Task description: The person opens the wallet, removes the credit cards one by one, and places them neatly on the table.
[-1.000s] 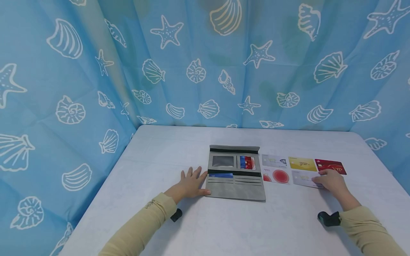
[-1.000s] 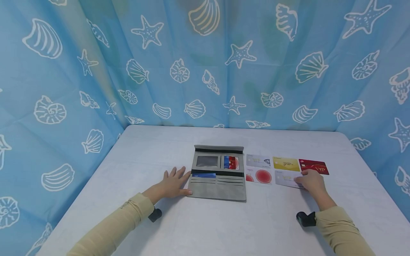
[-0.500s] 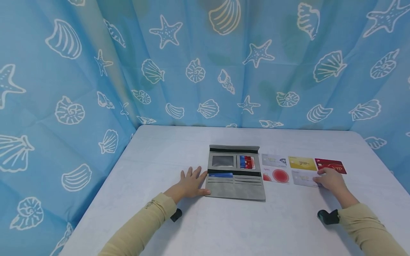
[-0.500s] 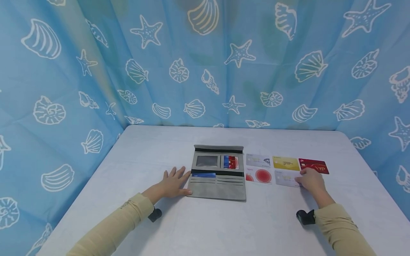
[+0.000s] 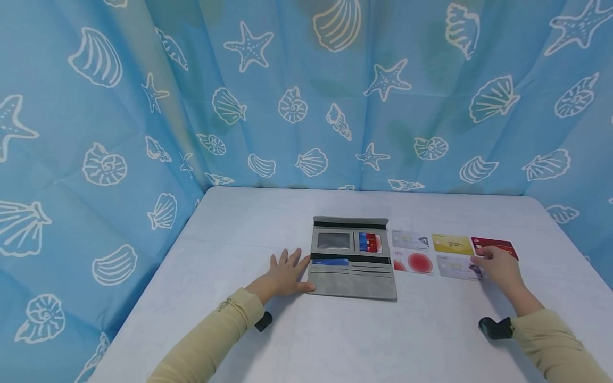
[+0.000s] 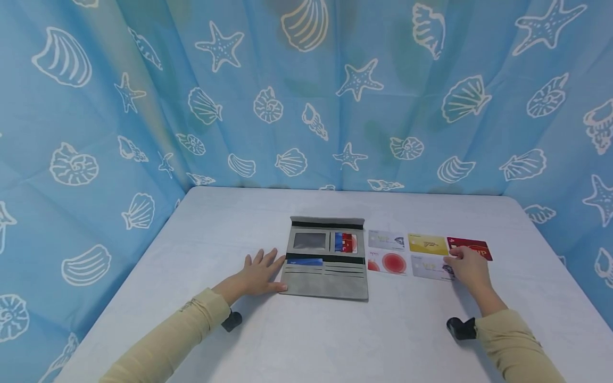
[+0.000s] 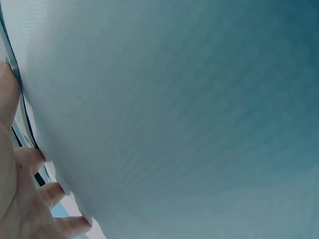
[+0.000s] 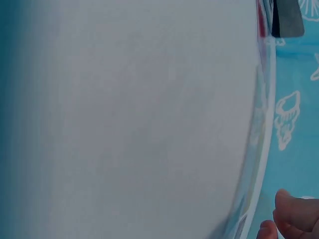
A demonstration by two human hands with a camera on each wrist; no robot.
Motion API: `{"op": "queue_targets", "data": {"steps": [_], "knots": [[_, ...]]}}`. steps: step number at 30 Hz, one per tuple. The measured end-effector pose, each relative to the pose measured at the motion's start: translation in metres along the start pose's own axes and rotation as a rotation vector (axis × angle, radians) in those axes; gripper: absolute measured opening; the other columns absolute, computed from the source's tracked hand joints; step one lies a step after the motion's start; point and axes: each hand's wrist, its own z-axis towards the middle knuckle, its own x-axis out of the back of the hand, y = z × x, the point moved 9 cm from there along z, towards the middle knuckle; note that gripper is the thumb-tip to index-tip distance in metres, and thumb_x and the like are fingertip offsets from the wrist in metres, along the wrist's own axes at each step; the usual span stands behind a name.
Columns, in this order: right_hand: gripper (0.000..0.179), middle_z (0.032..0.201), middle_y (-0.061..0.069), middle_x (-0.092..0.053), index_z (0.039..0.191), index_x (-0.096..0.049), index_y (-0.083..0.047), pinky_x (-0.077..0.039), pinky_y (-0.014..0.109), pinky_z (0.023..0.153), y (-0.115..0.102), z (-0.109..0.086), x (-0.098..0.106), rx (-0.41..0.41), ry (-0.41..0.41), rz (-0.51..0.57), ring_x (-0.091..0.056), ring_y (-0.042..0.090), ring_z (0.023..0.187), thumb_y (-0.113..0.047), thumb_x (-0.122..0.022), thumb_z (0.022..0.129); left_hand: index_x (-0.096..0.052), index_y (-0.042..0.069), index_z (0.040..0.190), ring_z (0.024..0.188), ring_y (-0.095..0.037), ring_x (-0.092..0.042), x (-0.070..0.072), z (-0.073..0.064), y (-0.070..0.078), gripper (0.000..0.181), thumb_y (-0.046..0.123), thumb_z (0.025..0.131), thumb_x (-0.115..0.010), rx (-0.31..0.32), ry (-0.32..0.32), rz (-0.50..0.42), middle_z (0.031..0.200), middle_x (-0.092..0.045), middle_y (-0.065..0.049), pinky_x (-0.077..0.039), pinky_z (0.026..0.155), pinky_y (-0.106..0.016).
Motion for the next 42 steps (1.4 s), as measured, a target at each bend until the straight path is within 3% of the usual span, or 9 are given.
{"op": "queue_targets", "data": {"steps": [4, 11, 16, 25, 32, 35, 39, 42], "knots": [[0.039, 0.115, 0.035, -0.047, 0.116, -0.047, 0.014, -0.043, 0.053, 0.085, -0.004, 0.005, -0.002, 0.058, 0.051, 0.034, -0.046, 0.044, 0.098, -0.015, -0.055, 0.09, -0.023, 0.02, 0.146, 0.138, -0.041, -0.009, 0.001, 0.0, -0.001, 0.081, 0.065, 0.083, -0.045, 0.006, -0.002, 0.0, 0.153, -0.014, -0.01, -0.009, 0.106, -0.061], [0.04, 0.116, 0.028, -0.053, 0.117, -0.055, 0.003, -0.043, 0.053, 0.085, 0.008, 0.038, -0.021, 0.171, 0.161, 0.077, -0.049, 0.038, 0.099, -0.03, -0.05, 0.094, -0.024, 0.02, 0.146, 0.138, -0.041, -0.009, 0.001, -0.001, 0.0, 0.081, 0.065, 0.082, -0.046, 0.005, 0.001, 0.0, 0.153, -0.014, -0.01, -0.009, 0.106, -0.06], [0.049, 0.118, 0.026, -0.052, 0.119, -0.055, -0.001, -0.048, 0.048, 0.08, -0.002, 0.045, -0.039, 0.192, 0.122, 0.139, -0.051, 0.035, 0.096, -0.042, -0.048, 0.093, -0.023, 0.02, 0.146, 0.138, -0.042, -0.009, 0.0, -0.001, 0.0, 0.081, 0.065, 0.083, -0.046, -0.001, 0.005, -0.006, 0.153, -0.013, -0.011, -0.009, 0.106, -0.061], [0.045, 0.115, 0.022, -0.054, 0.117, -0.055, -0.002, -0.052, 0.041, 0.079, -0.046, 0.041, -0.068, 0.22, 0.012, 0.175, -0.054, 0.031, 0.096, -0.039, -0.051, 0.092, -0.022, 0.02, 0.147, 0.138, -0.041, -0.008, 0.0, -0.001, 0.0, 0.082, 0.065, 0.083, -0.046, -0.001, -0.002, -0.005, 0.153, -0.013, -0.01, -0.009, 0.106, -0.061], [0.041, 0.117, 0.021, -0.053, 0.119, -0.055, -0.003, -0.051, 0.039, 0.081, -0.082, 0.032, -0.092, 0.194, -0.074, 0.179, -0.055, 0.03, 0.094, -0.033, -0.054, 0.092, -0.023, 0.02, 0.147, 0.138, -0.041, -0.008, -0.002, 0.001, -0.002, 0.081, 0.065, 0.083, -0.046, 0.004, -0.003, -0.01, 0.153, -0.013, -0.011, -0.009, 0.106, -0.06], [0.038, 0.115, 0.019, -0.055, 0.117, -0.057, -0.006, -0.052, 0.031, 0.073, -0.095, 0.028, -0.099, 0.21, -0.081, 0.164, -0.055, 0.024, 0.087, -0.034, -0.055, 0.092, -0.023, 0.02, 0.146, 0.138, -0.041, -0.008, -0.001, 0.001, -0.002, 0.081, 0.065, 0.083, -0.046, 0.001, 0.003, -0.01, 0.153, -0.013, -0.011, -0.01, 0.106, -0.06], [0.034, 0.11, 0.021, -0.056, 0.116, -0.057, -0.001, -0.049, 0.026, 0.061, -0.127, 0.0, -0.094, 0.206, -0.141, 0.22, -0.053, 0.023, 0.076, -0.025, -0.055, 0.092, -0.024, 0.02, 0.146, 0.138, -0.041, -0.009, 0.001, -0.001, -0.001, 0.081, 0.065, 0.083, -0.047, 0.001, 0.004, -0.013, 0.153, -0.014, -0.011, -0.01, 0.107, -0.06], [0.032, 0.109, 0.023, -0.056, 0.116, -0.056, 0.004, -0.052, 0.03, 0.067, -0.151, -0.023, -0.091, 0.198, -0.193, 0.257, -0.056, 0.026, 0.08, -0.018, -0.054, 0.092, -0.024, 0.02, 0.146, 0.138, -0.041, -0.009, 0.002, -0.002, -0.001, 0.081, 0.064, 0.083, -0.047, 0.004, 0.001, -0.014, 0.153, -0.014, -0.011, -0.009, 0.107, -0.06]]}}
